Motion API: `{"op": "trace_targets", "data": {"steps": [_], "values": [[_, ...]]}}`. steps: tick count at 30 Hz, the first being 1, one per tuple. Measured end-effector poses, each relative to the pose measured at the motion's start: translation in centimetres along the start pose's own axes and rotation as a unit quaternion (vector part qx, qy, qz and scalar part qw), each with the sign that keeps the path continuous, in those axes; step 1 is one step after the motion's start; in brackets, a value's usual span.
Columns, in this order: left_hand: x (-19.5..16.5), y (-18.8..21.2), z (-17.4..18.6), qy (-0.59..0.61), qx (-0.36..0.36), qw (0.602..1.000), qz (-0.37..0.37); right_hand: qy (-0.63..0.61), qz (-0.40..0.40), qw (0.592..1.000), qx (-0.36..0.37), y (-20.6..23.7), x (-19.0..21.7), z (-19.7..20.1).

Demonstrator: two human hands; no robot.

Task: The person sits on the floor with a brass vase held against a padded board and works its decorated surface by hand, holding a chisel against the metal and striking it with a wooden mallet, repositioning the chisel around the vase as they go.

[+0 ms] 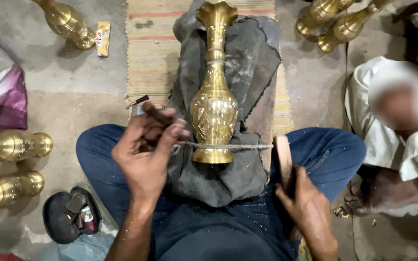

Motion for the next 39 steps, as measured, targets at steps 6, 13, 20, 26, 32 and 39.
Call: {"op": "trace_targets", "data": {"steps": [6, 13, 20, 26, 32, 39], "values": [[-0.5, -0.2, -2.3, 0.066, 0.054, 0.995, 0.050, -0.310, -0.044, 0.947, -0.074, -0.2, -1.6, 3.3], [0.0, -0.2, -2.3, 0.051, 0.026, 0.997, 0.044, -0.398, 0.104, 0.902, -0.130, -3.4, 2.5, 6.0], [-0.1, 0.0, -2.5, 0.074, 0.000, 0.997, 0.003, -0.321, 0.162, 0.923, -0.137, -7.8, 8.2, 7.3], [0.0, 1.8, -3.2, 0.041, -0.071, 0.995, -0.058, -0.128, 0.282, 0.946, -0.100, -11.2, 14.1, 12.7], [1.5, 1.9, -2.5, 0.037, -0.102, 0.993, -0.054, 0.217, 0.510, 0.822, -0.134, -12.1, 21.9, 17.3], [1.3, 1.9, -2.7, 0.041, -0.086, 0.992, -0.082, 0.252, 0.576, 0.770, -0.113, -12.4, 26.9, 20.6]]}}
Point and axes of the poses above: each hand's wrist, its own y-axis away from the middle knuckle, its own z-axis out of the back of the hand, x = y × z, the point moved 7 cm from there along -y, towards the middle knuckle, and after that the axes turned 9 degrees about z, right-handed, at the moved point
